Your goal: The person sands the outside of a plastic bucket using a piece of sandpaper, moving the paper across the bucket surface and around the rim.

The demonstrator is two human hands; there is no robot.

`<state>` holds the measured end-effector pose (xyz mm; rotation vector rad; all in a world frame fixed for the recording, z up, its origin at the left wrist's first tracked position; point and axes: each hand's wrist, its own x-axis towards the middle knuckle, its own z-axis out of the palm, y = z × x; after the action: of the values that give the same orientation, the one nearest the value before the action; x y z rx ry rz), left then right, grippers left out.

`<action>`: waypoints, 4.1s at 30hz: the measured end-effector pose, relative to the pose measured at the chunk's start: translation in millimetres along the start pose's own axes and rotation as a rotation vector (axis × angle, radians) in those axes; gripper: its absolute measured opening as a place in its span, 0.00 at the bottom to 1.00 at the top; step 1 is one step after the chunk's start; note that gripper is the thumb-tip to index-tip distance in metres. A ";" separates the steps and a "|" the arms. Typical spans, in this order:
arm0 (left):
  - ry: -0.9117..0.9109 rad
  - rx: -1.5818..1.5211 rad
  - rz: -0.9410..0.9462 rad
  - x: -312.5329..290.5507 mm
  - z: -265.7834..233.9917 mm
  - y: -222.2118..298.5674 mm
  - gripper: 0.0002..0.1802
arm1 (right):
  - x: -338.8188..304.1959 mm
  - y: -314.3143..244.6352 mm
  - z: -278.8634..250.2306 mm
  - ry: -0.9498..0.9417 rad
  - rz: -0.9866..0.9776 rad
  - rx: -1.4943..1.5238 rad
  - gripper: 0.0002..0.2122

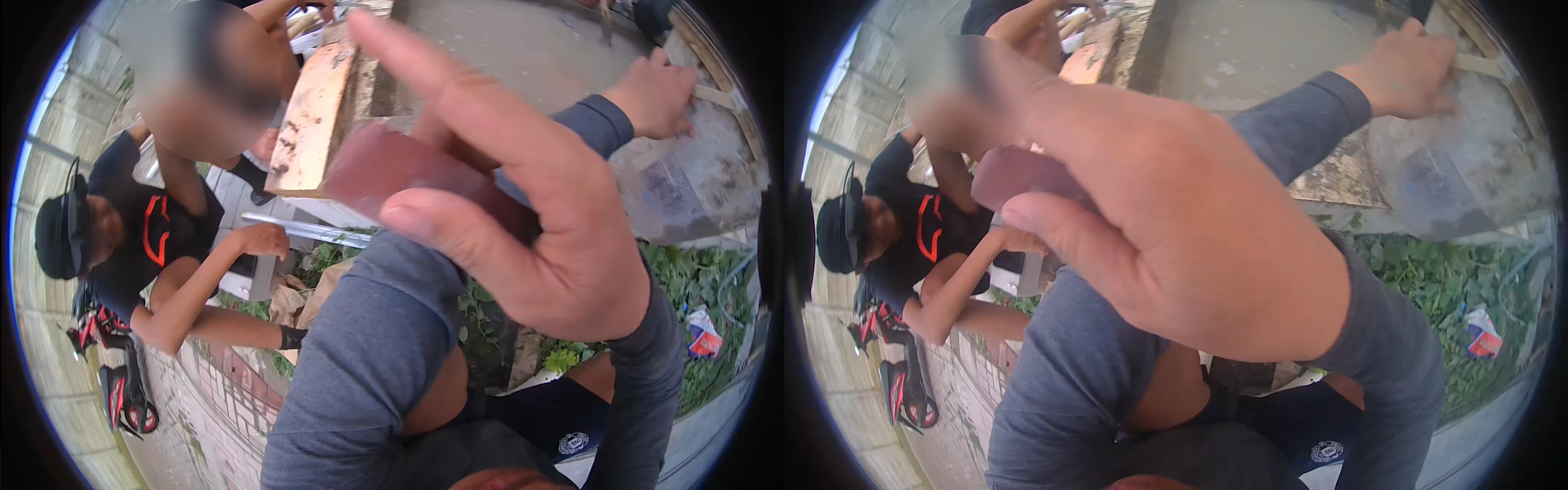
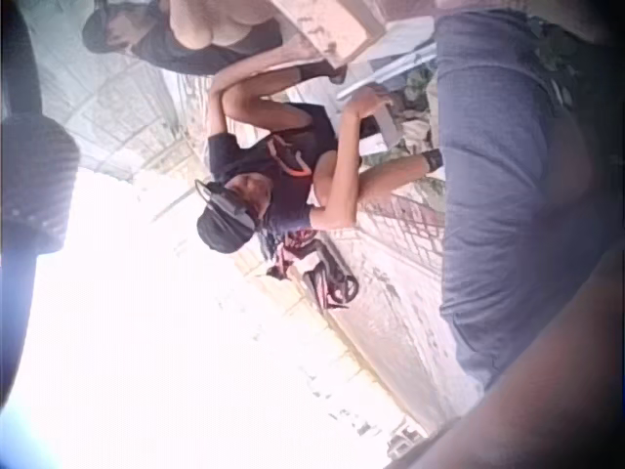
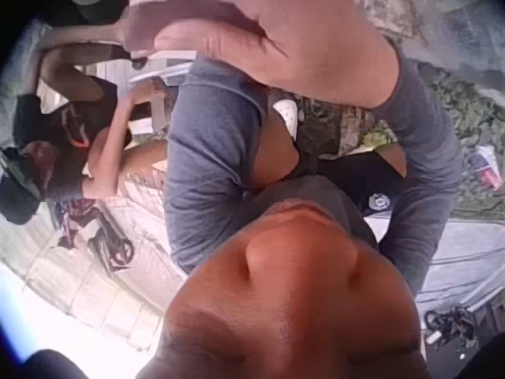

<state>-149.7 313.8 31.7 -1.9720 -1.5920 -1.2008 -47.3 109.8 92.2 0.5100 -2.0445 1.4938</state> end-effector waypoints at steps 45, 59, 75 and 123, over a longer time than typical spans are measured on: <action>-0.027 -0.237 0.030 18.3 -23.5 38.7 0.23 | -119.7 -63.3 -276.2 0.965 -0.195 -1.890 0.05; -0.047 -0.277 0.007 15.4 -26.7 38.4 0.23 | -128.0 -55.5 -269.3 0.955 -0.109 -1.882 0.04; -0.061 -0.270 -0.011 14.3 -24.0 38.7 0.23 | -123.4 -59.2 -265.9 0.964 -0.080 -1.903 0.06; 0.032 -0.115 0.069 2.8 -44.5 15.4 0.27 | -144.4 33.9 -145.6 0.178 -0.028 -1.164 0.06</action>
<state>-153.3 279.3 63.7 -2.0488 -1.4576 -1.3164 74.9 256.1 9.5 -0.0766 -2.3023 0.1434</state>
